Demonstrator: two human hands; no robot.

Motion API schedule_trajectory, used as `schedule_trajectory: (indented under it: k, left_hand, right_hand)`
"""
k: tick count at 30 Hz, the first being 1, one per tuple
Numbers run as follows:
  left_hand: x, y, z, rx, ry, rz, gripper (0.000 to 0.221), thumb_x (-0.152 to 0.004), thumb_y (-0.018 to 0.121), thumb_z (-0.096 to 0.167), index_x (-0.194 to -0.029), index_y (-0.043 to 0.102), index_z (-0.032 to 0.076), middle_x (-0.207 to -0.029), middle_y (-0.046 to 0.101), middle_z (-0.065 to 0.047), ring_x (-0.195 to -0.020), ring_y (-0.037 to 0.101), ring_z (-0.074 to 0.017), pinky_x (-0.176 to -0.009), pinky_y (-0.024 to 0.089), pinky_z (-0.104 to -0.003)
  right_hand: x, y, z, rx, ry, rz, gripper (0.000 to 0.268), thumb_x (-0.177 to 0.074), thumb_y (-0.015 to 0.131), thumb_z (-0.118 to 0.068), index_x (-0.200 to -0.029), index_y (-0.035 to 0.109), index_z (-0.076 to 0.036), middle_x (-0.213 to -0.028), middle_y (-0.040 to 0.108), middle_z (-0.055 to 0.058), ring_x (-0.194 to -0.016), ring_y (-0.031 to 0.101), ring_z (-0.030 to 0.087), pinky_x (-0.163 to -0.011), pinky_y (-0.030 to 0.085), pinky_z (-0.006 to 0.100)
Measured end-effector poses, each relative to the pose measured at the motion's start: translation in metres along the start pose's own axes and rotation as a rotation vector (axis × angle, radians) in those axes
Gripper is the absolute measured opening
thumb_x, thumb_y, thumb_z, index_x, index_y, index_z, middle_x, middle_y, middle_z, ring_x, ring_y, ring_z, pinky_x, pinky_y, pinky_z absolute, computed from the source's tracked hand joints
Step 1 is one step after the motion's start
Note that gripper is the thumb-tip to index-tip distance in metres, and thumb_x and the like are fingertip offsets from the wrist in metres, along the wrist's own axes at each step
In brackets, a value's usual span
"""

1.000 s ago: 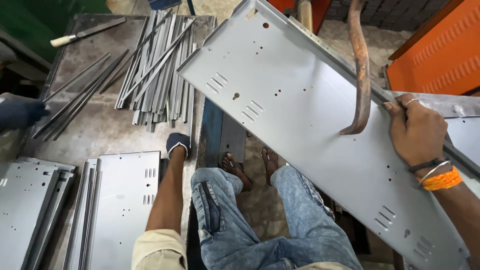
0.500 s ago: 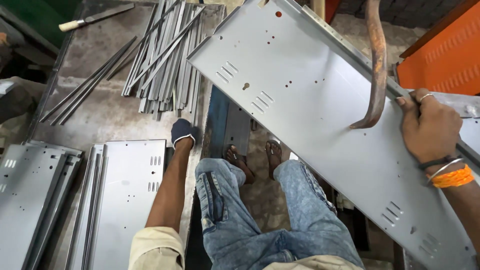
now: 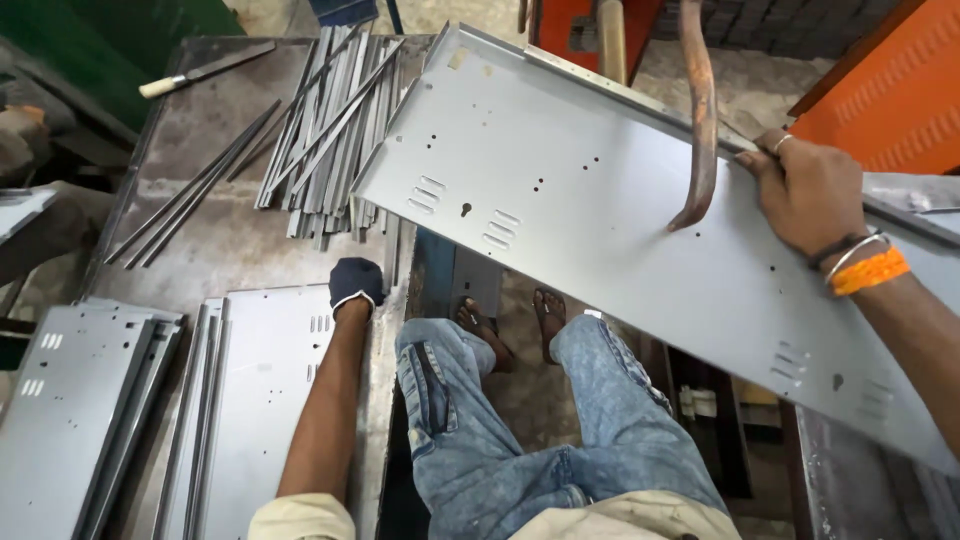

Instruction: Spot welding metal strips onto a metal panel using a stationary welding machine.

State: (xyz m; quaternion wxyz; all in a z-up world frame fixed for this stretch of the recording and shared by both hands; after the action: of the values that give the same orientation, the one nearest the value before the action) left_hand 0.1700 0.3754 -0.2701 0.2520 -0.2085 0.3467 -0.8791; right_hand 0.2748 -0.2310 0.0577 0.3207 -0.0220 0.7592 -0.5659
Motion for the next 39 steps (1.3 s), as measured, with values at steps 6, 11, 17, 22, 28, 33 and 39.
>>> schedule_trajectory:
  k: [6,11,17,22,28,33,39]
  left_hand:
    - [0.010,-0.022,-0.005,-0.274,0.250,0.364,0.019,-0.087,0.068,0.015,-0.104,0.073,0.008,-0.098,0.074,-0.021,-0.092,0.071,-0.0412,-0.083,0.055,-0.050]
    - [0.062,-0.024,0.073,-0.340,0.367,0.305,0.024,-0.083,0.076,0.028,-0.097,0.070,0.009,-0.099,0.070,-0.019,-0.092,0.069,-0.0395,-0.080,0.054,-0.050]
    - [0.068,0.027,0.086,-0.642,0.483,0.270,0.035,-0.076,0.082,0.040,-0.093,0.071,0.011,-0.098,0.065,-0.014,-0.094,0.065,-0.0338,-0.075,0.053,-0.048]
    - [0.024,0.048,0.042,-0.658,0.231,0.294,0.029,-0.076,0.079,0.040,-0.084,0.075,0.012,-0.101,0.065,-0.013,-0.094,0.066,-0.0334,-0.075,0.054,-0.047]
    - [-0.024,0.049,-0.009,-0.536,0.117,0.250,0.019,-0.088,0.066,0.021,-0.089,0.076,0.005,-0.102,0.071,-0.023,-0.093,0.072,-0.0404,-0.080,0.058,-0.049]
    - [-0.017,0.039,0.005,-0.520,0.271,0.200,0.016,-0.087,0.064,0.015,-0.082,0.075,0.004,-0.089,0.072,-0.023,-0.088,0.072,-0.0425,-0.077,0.058,-0.052]
    - [-0.010,0.041,0.011,-0.428,0.345,0.219,0.016,-0.085,0.065,0.017,-0.080,0.071,0.003,-0.088,0.071,-0.025,-0.088,0.070,-0.0445,-0.077,0.056,-0.054]
  right_hand:
    - [0.000,0.000,0.000,-0.012,-0.002,-0.010,0.027,-0.115,0.064,-0.027,-0.106,0.073,-0.003,-0.076,0.066,0.021,-0.071,0.066,0.039,-0.067,0.048,0.049]
    - [0.002,0.001,0.002,-0.002,0.018,-0.014,0.027,-0.115,0.063,-0.026,-0.108,0.072,-0.002,-0.072,0.065,0.020,-0.074,0.066,0.040,-0.067,0.048,0.049]
    - [0.000,0.002,0.000,0.022,0.027,-0.012,0.028,-0.115,0.064,-0.027,-0.107,0.072,-0.002,-0.073,0.065,0.021,-0.075,0.066,0.040,-0.066,0.048,0.050]
    - [0.001,0.002,0.004,0.008,0.030,0.000,0.025,-0.114,0.064,-0.026,-0.109,0.071,-0.002,-0.074,0.065,0.021,-0.076,0.066,0.041,-0.068,0.049,0.050]
    - [0.002,0.006,0.004,-0.010,0.033,-0.015,0.025,-0.115,0.065,-0.026,-0.108,0.070,-0.003,-0.075,0.065,0.021,-0.073,0.066,0.040,-0.071,0.049,0.050]
    - [0.005,0.015,0.011,0.014,0.022,-0.003,0.023,-0.118,0.065,-0.024,-0.111,0.071,-0.004,-0.078,0.066,0.021,-0.076,0.066,0.040,-0.073,0.050,0.049]
    - [0.006,0.012,0.010,0.016,0.028,0.006,0.025,-0.117,0.067,-0.026,-0.114,0.072,-0.002,-0.077,0.066,0.021,-0.075,0.067,0.040,-0.071,0.050,0.048]
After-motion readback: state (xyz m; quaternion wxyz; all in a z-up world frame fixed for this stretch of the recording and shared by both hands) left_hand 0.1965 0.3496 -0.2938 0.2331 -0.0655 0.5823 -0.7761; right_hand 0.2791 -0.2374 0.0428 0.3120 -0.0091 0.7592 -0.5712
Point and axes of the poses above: each hand's wrist, its own x-axis away from the middle knuckle, its own y-axis out of the palm, z = x × y, the point moved 9 cm from there along -x, towards the middle knuckle
